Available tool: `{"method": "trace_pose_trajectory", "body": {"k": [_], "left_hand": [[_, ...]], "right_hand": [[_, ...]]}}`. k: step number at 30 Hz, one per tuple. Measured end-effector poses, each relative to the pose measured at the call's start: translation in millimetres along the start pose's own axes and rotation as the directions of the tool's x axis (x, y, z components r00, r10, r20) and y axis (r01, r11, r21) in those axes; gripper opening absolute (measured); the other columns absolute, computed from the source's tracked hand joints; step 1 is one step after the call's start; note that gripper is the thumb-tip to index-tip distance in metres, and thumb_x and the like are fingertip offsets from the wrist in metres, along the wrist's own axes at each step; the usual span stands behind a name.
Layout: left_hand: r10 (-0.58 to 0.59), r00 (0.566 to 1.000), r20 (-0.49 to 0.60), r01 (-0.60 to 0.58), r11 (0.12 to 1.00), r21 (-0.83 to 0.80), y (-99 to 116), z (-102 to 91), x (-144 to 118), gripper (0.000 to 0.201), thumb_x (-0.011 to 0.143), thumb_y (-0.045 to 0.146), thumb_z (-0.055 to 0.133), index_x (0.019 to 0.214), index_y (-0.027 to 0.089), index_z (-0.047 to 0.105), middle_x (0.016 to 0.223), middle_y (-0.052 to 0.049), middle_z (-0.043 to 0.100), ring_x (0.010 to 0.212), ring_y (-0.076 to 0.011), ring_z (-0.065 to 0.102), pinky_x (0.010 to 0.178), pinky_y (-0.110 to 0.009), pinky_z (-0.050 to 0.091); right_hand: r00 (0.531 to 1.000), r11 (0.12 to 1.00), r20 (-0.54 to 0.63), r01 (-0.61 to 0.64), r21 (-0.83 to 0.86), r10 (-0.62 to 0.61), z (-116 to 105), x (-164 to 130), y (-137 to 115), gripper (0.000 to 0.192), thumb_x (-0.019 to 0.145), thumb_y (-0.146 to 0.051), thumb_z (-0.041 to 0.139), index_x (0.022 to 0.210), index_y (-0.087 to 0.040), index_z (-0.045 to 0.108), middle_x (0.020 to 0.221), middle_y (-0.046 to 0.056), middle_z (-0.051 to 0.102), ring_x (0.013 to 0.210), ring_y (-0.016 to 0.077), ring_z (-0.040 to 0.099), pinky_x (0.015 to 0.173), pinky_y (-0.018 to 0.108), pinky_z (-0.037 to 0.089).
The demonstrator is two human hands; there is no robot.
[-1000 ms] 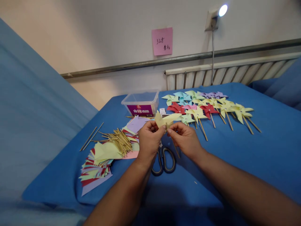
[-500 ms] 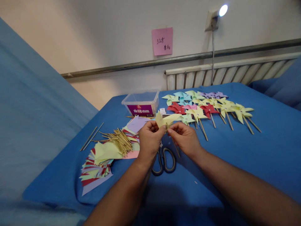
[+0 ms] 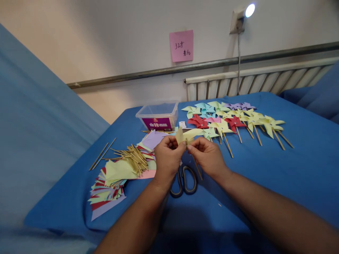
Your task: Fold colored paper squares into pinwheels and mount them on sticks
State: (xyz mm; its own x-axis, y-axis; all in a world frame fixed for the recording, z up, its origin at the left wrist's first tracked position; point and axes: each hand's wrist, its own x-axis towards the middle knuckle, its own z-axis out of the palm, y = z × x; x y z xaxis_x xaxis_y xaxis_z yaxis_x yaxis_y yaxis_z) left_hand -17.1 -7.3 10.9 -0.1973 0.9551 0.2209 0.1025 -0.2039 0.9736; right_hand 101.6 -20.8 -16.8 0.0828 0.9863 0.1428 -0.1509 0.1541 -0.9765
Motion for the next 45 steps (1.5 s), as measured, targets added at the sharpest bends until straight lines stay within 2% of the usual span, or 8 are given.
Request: {"method": "trace_pose_trajectory", "body": {"k": [8, 15, 20, 27, 35, 40, 45], "left_hand": [[-0.031, 0.999, 0.014, 0.032, 0.999, -0.044, -1.8, 0.7, 0.4, 0.021, 0.06, 0.025, 0.077, 0.072, 0.016, 0.063, 0.063, 0.002, 0.061, 0.058, -0.0111, 0.054, 0.057, -0.023, 0.042], [-0.046, 0.999, 0.013, 0.046, 0.999, -0.029, -3.9, 0.3, 1.6, 0.022, 0.059, 0.025, 0.077, 0.073, 0.015, 0.064, 0.065, 0.002, 0.061, 0.058, -0.0103, 0.054, 0.056, -0.022, 0.042], [-0.051, 0.999, 0.018, 0.052, 0.998, -0.018, -2.9, -0.2, 1.3, 0.022, 0.06, 0.026, 0.077, 0.074, 0.015, 0.063, 0.066, 0.002, 0.062, 0.059, -0.0105, 0.054, 0.057, -0.022, 0.042], [-0.046, 0.998, 0.032, 0.047, 0.999, -0.014, -1.2, -1.2, 1.5, 0.021, 0.06, 0.025, 0.077, 0.072, 0.015, 0.062, 0.064, 0.003, 0.06, 0.058, -0.0101, 0.053, 0.056, -0.022, 0.04], [-0.056, 0.997, 0.045, 0.057, 0.998, -0.022, -5.3, -1.2, 2.7, 0.022, 0.06, 0.026, 0.077, 0.073, 0.015, 0.063, 0.064, 0.002, 0.06, 0.057, -0.0101, 0.052, 0.055, -0.022, 0.039], [-0.049, 0.997, 0.056, 0.052, 0.997, -0.052, -7.4, -0.8, 3.7, 0.022, 0.06, 0.027, 0.078, 0.073, 0.015, 0.063, 0.064, 0.002, 0.06, 0.057, -0.0098, 0.052, 0.055, -0.021, 0.039], [-0.063, 0.997, 0.055, 0.066, 0.995, -0.07, -7.1, -0.7, 3.8, 0.022, 0.06, 0.026, 0.079, 0.071, 0.016, 0.062, 0.063, 0.003, 0.059, 0.056, -0.0091, 0.051, 0.054, -0.021, 0.038]], "right_hand": [[1.0, 1.0, -0.023, -0.008, -0.021, 0.008, 1.1, 1.2, 3.7, 0.025, 0.074, -0.04, 0.07, 0.065, -0.021, 0.057, 0.057, -0.003, 0.055, 0.05, 0.0103, 0.043, 0.047, 0.024, 0.034], [0.999, 0.994, -0.035, 0.034, -0.106, -0.038, -0.3, 3.5, 9.3, 0.021, 0.075, -0.036, 0.068, 0.066, -0.02, 0.057, 0.06, -0.003, 0.057, 0.054, 0.011, 0.047, 0.053, 0.025, 0.039], [0.999, 0.991, -0.029, 0.038, -0.127, -0.042, -0.9, 4.3, 9.5, 0.021, 0.075, -0.035, 0.068, 0.065, -0.02, 0.056, 0.058, -0.004, 0.056, 0.053, 0.011, 0.047, 0.052, 0.025, 0.038], [1.0, 0.996, -0.006, 0.014, -0.092, -0.015, -0.7, 3.9, 6.8, 0.023, 0.076, -0.035, 0.066, 0.063, -0.021, 0.053, 0.053, -0.006, 0.05, 0.047, 0.0092, 0.041, 0.046, 0.023, 0.032], [1.0, 0.993, -0.011, 0.007, -0.114, -0.008, -1.3, 5.4, 8.3, 0.023, 0.076, -0.035, 0.066, 0.064, -0.021, 0.052, 0.052, -0.006, 0.05, 0.045, 0.0087, 0.041, 0.044, 0.022, 0.031], [1.0, 0.997, -0.005, -0.006, -0.075, 0.005, -0.5, 4.6, 4.5, 0.022, 0.075, -0.035, 0.066, 0.064, -0.021, 0.053, 0.049, -0.007, 0.049, 0.041, 0.0077, 0.04, 0.041, 0.021, 0.03], [0.997, 0.998, 0.017, -0.069, 0.011, 0.069, 1.6, 1.7, -4.2, 0.025, 0.072, -0.037, 0.068, 0.063, -0.021, 0.052, 0.042, -0.009, 0.047, 0.034, 0.0073, 0.039, 0.036, 0.021, 0.03]]}}
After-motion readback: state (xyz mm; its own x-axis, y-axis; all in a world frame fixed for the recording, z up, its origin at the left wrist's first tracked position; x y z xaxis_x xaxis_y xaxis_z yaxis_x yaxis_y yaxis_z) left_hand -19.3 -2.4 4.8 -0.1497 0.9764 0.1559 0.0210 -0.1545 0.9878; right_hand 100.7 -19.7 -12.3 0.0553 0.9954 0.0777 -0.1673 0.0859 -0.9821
